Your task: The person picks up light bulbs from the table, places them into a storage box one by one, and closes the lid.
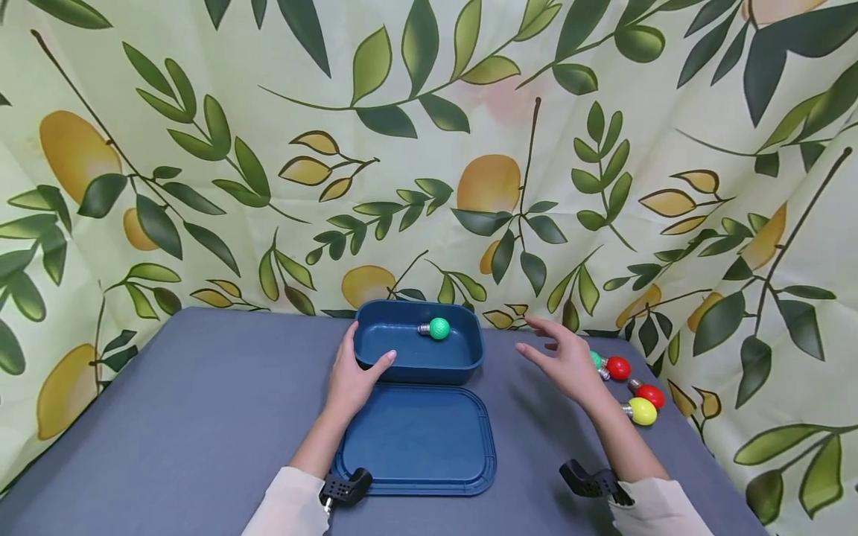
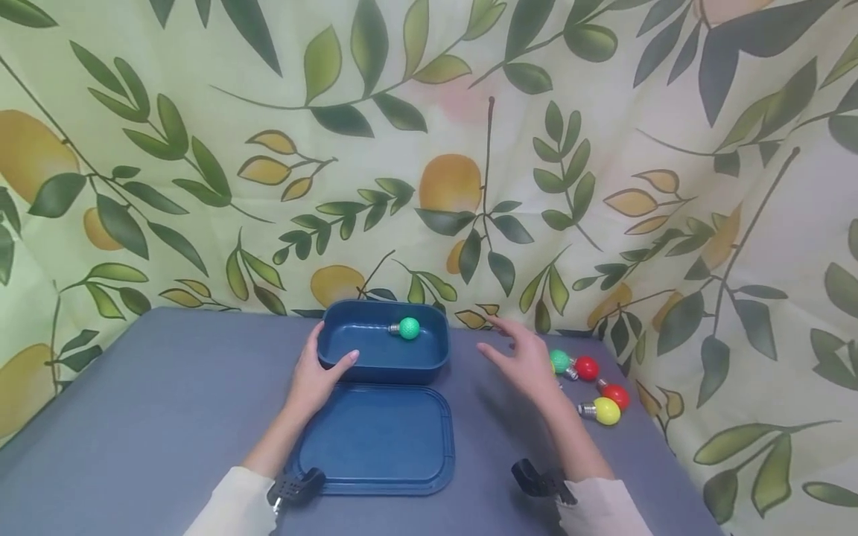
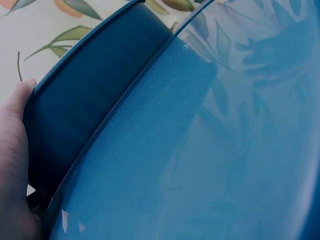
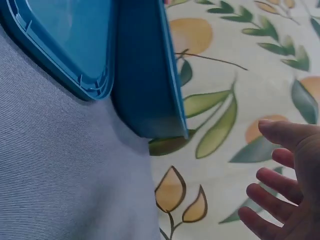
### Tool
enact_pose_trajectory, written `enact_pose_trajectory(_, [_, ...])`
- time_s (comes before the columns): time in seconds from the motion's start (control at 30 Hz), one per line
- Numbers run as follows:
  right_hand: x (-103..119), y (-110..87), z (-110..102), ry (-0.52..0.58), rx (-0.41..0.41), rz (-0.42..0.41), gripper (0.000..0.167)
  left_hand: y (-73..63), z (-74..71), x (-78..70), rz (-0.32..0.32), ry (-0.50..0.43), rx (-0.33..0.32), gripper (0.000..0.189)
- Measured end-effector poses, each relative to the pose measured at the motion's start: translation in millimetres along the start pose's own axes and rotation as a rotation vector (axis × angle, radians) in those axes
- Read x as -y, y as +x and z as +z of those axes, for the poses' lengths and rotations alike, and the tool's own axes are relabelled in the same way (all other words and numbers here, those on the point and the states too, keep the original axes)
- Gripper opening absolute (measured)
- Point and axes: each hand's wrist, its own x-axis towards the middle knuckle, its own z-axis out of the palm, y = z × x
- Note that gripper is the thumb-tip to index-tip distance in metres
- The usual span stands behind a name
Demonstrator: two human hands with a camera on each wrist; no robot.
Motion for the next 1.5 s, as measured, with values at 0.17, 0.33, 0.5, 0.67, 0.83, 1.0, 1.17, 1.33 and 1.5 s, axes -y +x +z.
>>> enact_pose_trajectory(0.17, [-7, -16.3, -7, -0.061, -0.048, -0.027, 0.055, 0.4, 1.7, 1.1, -0.001, 0.003, -0.007, 0.099])
enact_pose_trajectory(0.33, [-16, -23.7, -7, -0.108, -0.14, -0.084, 0.051, 0.5, 1.3, 0.4, -0.006, 0.006, -0.003, 0.1])
enact_pose_trajectory(0.5, [-34, -25.7, -3, -0.096, -0.201, -0.076, 0.049, 0.2, 1.6, 0.3, -0.008, 0.005, 0.001, 0.1])
enact_pose_trajectory(0.67, [-52, -27.4, -1, -0.057, -0.199, 0.013, 0.051, 0.0, 0.2, 1.6, -0.011, 0.006, -0.008, 0.1])
enact_pose_trajectory(0.83, [-71, -31.3, 0, 0.023, -0.213, 0.144, 0.052, 0.5, 0.2, -0.2, -0.02, 0.007, -0.004, 0.1])
enact_pose_trajectory(1.0, [-86, -34.4, 4, 0.065, -0.239, 0.229, 0.054, 0.6, 0.9, -1.2, -0.019, -0.003, 0.0, 0.1])
enact_pose_trajectory(1.17, [-100, -36.4, 11, 0.059, -0.263, 0.298, 0.056, 0.9, 1.8, -0.3, -0.022, 0.0, 0.0, 0.1])
enact_pose_trajectory(1.33, [-109, -37.3, 19, 0.074, -0.281, 0.343, 0.056, 1.2, 1.6, -0.9, -0.019, 0.01, -0.005, 0.099])
enact_pose_trajectory(1.5, [-112, -39.9, 24, 0.069, -0.277, 0.339, 0.054, 0.9, 1.8, -1.3, -0.018, 0.016, -0.005, 0.099])
